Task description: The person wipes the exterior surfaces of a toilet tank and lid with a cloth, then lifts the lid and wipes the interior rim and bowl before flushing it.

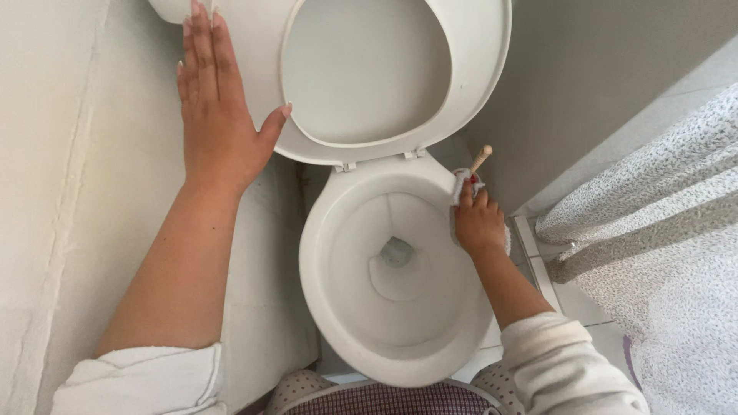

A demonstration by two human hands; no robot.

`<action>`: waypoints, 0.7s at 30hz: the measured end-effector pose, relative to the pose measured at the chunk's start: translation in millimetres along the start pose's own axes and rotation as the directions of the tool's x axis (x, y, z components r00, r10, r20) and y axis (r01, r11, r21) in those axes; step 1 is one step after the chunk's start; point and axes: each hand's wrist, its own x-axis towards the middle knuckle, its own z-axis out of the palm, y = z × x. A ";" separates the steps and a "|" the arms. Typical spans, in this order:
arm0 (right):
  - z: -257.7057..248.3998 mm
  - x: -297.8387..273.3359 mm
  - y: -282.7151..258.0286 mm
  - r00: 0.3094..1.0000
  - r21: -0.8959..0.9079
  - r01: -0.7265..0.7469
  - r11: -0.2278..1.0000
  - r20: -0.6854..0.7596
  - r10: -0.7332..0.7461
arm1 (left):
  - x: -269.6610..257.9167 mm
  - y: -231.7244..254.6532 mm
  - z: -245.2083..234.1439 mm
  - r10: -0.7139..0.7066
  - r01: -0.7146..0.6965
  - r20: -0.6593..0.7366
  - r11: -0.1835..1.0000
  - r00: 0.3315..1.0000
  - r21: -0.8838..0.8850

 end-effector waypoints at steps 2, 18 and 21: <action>-0.1 -4.7 3.7 0.999 0.054 0.025 0.998 -0.026 -0.024 | -6.7 8.9 -4.8 0.008 -0.008 -0.003 1.000 1.000 -0.018; 39.2 -216.8 12.6 0.990 0.435 -0.144 0.889 0.074 0.124 | -210.1 71.8 20.2 -0.288 0.372 0.271 0.863 0.918 -0.341; 13.7 -136.7 27.5 0.996 0.352 -0.087 0.932 0.012 0.088 | -250.8 79.0 33.0 -0.409 0.483 0.257 0.766 0.875 -0.425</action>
